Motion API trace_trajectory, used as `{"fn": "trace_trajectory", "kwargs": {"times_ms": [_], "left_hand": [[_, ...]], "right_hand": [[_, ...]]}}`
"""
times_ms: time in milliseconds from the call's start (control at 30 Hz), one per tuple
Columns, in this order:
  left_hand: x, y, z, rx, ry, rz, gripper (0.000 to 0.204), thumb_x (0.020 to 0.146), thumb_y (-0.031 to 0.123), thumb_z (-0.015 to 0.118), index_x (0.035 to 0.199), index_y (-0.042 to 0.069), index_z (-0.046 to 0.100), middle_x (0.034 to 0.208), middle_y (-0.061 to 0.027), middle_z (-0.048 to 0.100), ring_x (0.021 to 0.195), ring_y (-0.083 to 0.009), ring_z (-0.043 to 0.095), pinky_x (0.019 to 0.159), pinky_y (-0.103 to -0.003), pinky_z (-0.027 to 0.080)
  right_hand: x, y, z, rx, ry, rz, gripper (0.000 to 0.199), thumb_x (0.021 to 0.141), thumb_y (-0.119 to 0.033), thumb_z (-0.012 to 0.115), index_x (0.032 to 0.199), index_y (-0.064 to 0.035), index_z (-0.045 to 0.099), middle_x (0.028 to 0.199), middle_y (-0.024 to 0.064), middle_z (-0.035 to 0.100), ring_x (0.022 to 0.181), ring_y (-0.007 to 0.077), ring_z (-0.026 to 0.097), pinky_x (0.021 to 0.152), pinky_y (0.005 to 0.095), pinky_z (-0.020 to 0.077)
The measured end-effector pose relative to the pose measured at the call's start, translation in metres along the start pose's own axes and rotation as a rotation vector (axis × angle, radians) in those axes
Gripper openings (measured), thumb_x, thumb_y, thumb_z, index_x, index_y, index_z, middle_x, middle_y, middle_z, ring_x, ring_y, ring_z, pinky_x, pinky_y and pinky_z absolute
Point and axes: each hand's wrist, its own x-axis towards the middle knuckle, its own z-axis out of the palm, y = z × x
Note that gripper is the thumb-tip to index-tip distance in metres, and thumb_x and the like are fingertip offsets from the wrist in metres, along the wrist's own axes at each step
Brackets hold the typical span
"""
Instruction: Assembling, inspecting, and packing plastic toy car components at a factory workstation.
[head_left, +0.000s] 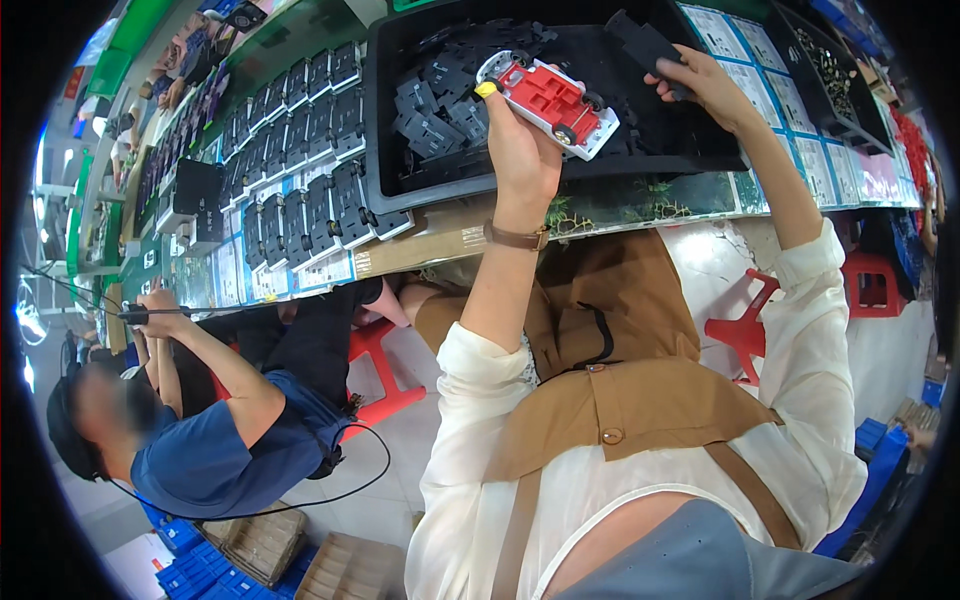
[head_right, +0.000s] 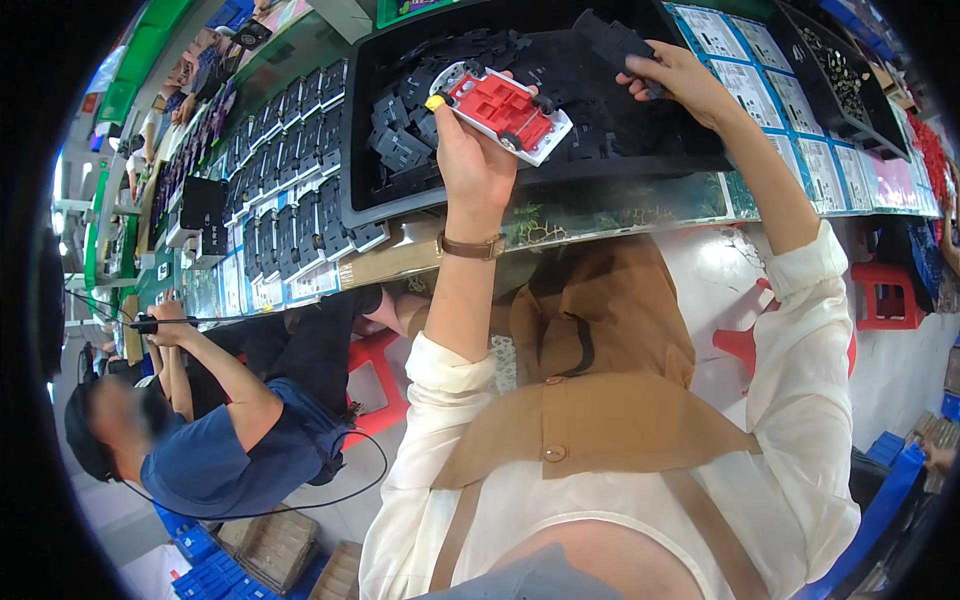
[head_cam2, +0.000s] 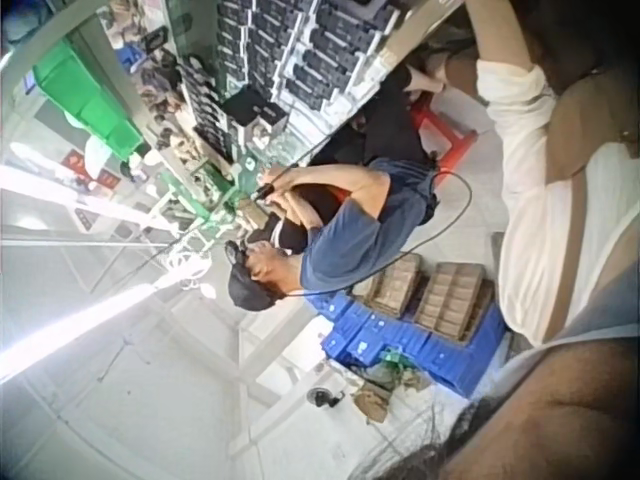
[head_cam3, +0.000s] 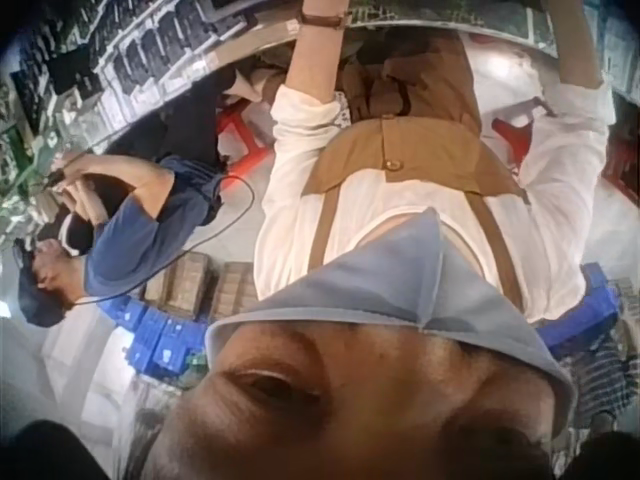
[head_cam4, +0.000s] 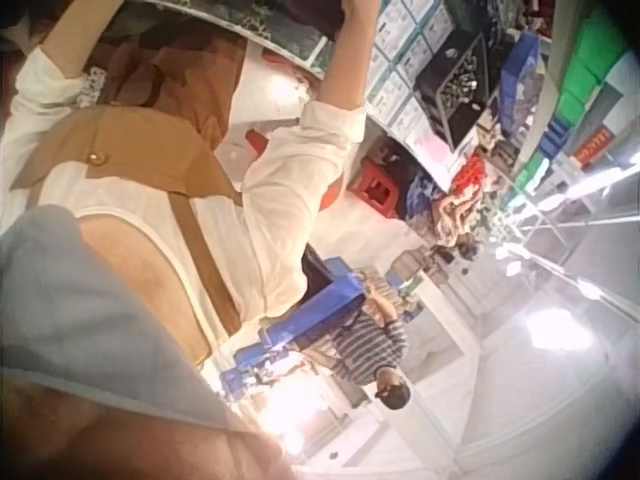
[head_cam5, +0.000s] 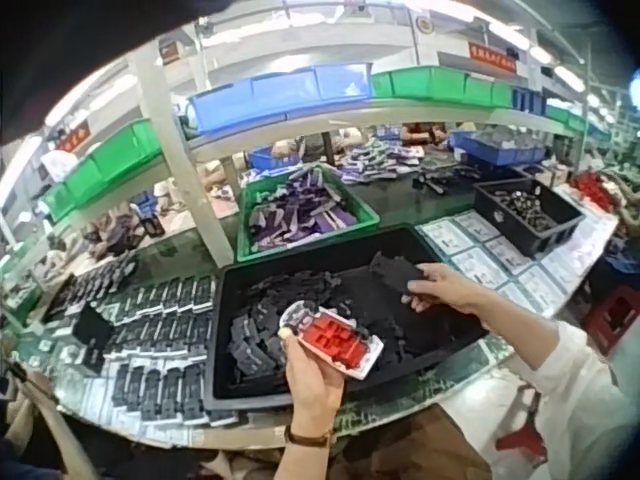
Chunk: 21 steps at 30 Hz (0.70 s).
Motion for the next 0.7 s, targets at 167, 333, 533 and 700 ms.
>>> {"fn": "trace_trajectory", "kwargs": {"times_ms": [167, 333, 533, 700], "left_hand": [[0.001, 0.000, 0.002, -0.045, 0.021, 0.007, 0.050, 0.097, 0.042, 0.017, 0.122, 0.004, 0.038, 0.119, -0.0163, 0.050, 0.105, -0.0359, 0.052, 0.093, -0.048, 0.042], [0.000, 0.000, 0.003, -0.040, 0.027, 0.032, 0.042, 0.098, 0.035, 0.018, 0.119, 0.006, 0.039, 0.118, -0.0135, 0.051, 0.108, -0.0294, 0.051, 0.094, -0.044, 0.041], [-0.002, 0.002, 0.005, -0.086, -0.026, 0.034, 0.049, 0.096, 0.046, 0.019, 0.121, 0.009, 0.039, 0.115, -0.0095, 0.051, 0.104, -0.0249, 0.053, 0.089, -0.042, 0.045], [-0.003, 0.002, 0.004, -0.088, -0.056, 0.072, 0.055, 0.095, 0.047, 0.014, 0.124, 0.006, 0.037, 0.121, -0.0147, 0.049, 0.112, -0.0295, 0.048, 0.097, -0.044, 0.037]], "right_hand": [[-0.025, -0.012, 0.010, 0.127, 0.127, -0.009, 0.045, 0.092, -0.041, 0.044, 0.106, 0.0004, 0.055, 0.093, 0.0094, 0.062, 0.074, 0.0110, 0.056, 0.078, 0.0251, 0.0481], [-0.042, -0.022, 0.030, -0.003, 0.199, -0.235, 0.042, 0.089, -0.033, 0.053, 0.114, 0.0006, 0.055, 0.101, 0.0068, 0.060, 0.088, 0.0126, 0.057, 0.084, 0.0237, 0.0431], [-0.061, -0.040, 0.067, -0.226, 0.420, -0.534, 0.040, 0.083, -0.028, 0.061, 0.113, -0.0009, 0.054, 0.105, 0.0109, 0.056, 0.096, 0.0179, 0.056, 0.086, 0.0267, 0.0430], [-0.057, -0.045, 0.094, -0.474, 0.592, -0.770, 0.040, 0.074, -0.023, 0.071, 0.104, -0.0014, 0.058, 0.098, 0.0120, 0.057, 0.087, 0.0231, 0.059, 0.078, 0.0290, 0.0471]]}}
